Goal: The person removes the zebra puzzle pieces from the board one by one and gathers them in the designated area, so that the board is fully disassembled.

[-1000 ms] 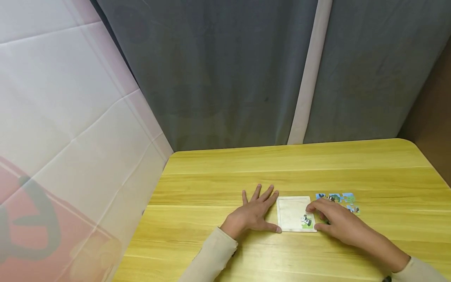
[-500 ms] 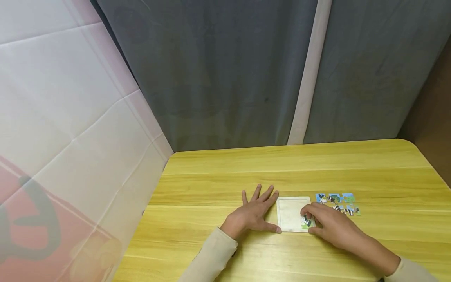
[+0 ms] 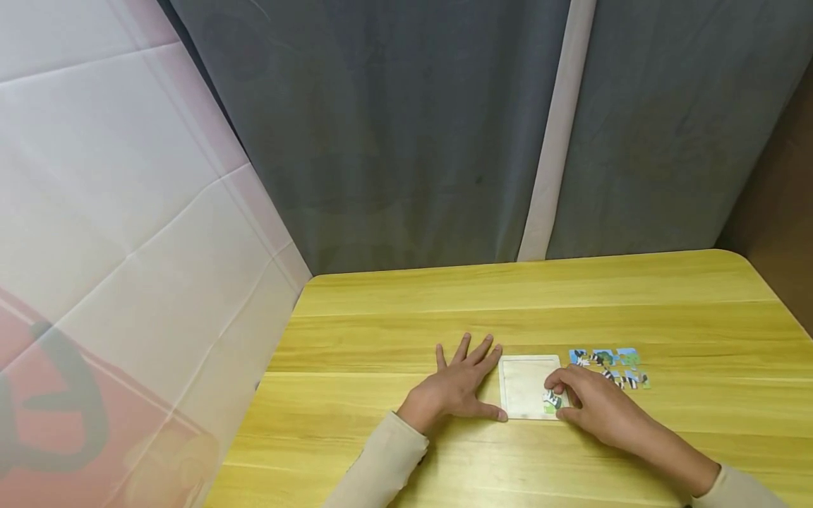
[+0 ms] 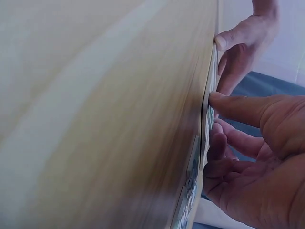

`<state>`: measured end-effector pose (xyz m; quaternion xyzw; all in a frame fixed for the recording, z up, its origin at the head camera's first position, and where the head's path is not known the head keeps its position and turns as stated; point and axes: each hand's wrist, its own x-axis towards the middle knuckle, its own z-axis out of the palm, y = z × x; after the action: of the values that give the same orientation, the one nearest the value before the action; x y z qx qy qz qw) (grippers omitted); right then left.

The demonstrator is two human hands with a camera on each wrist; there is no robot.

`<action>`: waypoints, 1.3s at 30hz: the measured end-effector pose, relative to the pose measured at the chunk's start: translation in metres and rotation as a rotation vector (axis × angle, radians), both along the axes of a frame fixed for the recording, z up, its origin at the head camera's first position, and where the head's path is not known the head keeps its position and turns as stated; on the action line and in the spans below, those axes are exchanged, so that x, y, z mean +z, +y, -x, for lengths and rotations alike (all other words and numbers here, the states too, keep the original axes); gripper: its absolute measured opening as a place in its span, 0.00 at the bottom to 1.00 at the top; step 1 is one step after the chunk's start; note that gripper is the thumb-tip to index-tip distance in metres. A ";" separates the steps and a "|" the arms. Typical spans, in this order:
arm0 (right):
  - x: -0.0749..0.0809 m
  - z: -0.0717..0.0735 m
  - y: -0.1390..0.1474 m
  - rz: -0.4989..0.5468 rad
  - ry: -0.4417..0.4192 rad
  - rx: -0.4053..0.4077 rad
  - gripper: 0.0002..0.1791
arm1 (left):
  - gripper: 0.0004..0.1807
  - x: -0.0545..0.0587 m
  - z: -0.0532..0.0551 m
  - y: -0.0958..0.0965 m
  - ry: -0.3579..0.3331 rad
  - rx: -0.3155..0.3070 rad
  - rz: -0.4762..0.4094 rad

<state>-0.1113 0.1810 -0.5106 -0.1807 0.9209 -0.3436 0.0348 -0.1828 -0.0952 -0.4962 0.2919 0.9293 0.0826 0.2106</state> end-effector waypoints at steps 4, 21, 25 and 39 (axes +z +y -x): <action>0.002 0.000 0.000 -0.021 0.007 0.004 0.21 | 0.65 -0.001 0.000 0.000 0.003 0.001 -0.003; 0.003 0.003 0.000 -0.216 0.145 0.075 0.20 | 0.65 -0.001 0.000 -0.001 -0.002 0.000 -0.014; 0.002 0.003 0.001 -0.226 0.194 0.107 0.20 | 0.65 0.000 -0.001 -0.001 -0.003 0.004 -0.014; 0.012 0.001 0.053 -0.122 0.187 0.082 0.21 | 0.65 0.000 -0.001 -0.001 -0.001 -0.005 -0.016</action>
<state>-0.1126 0.2342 -0.4991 -0.2472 0.9311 -0.2670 -0.0261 -0.1816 -0.0961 -0.4967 0.2960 0.9277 0.0897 0.2091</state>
